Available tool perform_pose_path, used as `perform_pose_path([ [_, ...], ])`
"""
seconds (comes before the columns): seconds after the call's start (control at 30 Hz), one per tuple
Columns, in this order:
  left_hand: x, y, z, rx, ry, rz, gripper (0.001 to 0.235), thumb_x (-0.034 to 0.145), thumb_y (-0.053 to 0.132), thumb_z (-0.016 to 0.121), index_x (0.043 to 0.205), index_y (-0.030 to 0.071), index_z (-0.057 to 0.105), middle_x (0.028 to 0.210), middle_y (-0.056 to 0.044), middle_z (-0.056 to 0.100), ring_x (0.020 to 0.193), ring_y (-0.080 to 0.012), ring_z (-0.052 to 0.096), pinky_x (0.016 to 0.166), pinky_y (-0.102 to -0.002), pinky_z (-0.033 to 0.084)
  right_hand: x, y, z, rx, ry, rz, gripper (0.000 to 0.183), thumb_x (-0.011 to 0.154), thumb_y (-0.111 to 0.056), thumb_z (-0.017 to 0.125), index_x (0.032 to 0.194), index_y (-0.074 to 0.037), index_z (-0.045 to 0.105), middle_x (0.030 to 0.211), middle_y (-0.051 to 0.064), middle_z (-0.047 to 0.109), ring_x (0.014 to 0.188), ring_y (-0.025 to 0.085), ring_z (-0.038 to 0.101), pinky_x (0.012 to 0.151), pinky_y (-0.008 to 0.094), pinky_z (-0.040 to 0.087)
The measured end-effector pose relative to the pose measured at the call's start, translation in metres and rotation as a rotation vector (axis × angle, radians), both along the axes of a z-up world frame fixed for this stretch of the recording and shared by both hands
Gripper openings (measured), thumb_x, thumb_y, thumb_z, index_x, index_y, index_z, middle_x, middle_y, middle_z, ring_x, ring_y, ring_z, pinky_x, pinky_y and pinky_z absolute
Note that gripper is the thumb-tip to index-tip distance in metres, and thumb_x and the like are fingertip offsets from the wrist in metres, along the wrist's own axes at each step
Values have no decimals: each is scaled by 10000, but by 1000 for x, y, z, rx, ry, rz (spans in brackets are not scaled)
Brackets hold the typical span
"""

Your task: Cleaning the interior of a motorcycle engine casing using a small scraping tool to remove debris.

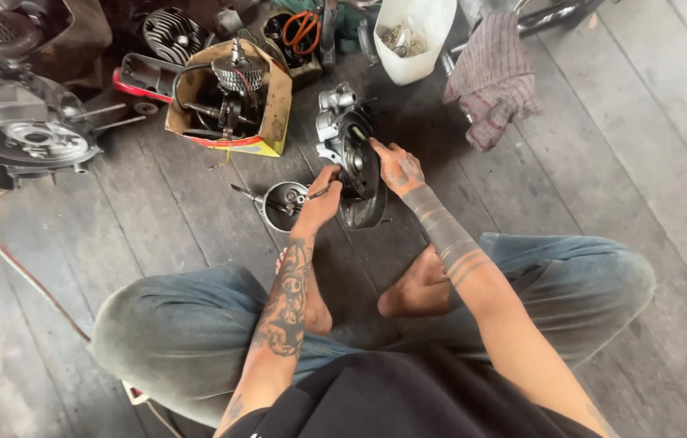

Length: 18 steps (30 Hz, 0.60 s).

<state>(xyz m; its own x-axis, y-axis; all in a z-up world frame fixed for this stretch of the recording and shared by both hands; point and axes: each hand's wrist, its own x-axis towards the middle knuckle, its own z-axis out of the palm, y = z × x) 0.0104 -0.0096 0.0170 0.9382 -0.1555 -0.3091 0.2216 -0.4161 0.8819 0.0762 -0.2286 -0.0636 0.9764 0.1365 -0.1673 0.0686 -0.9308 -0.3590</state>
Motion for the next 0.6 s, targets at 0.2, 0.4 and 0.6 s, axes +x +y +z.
perform_pose_path([
  [0.2, 0, 1, -5, -38, -21, 16, 423, 984, 246, 421, 1382, 136, 512, 1339, -270, 583, 1274, -490, 545, 1058, -647, 445, -14, 12, 33, 63, 60, -69, 443, 976, -283, 481, 1352, -478, 608, 1172, -27, 736, 1124, 249, 713, 1019, 464, 553],
  [0.4, 6, 3, 1, 9, -8, -8, 422, 984, 261, 426, 1381, 148, 518, 1352, -249, 584, 1284, -478, 543, 1077, -634, 444, -16, 13, 69, 228, 0, -115, 396, 1015, -197, 553, 1399, -180, 650, 1227, 140, 737, 1109, 338, 710, 997, 480, 543],
  [0.6, 1, 3, 9, -21, -10, -23, 426, 986, 234, 395, 1377, 113, 512, 1356, -292, 571, 1284, -519, 527, 1082, -654, 417, -3, 6, 21, -13, -55, 40, 613, 990, -115, 497, 1553, -354, 459, 1226, 84, 673, 909, 311, 749, 941, 452, 605],
])
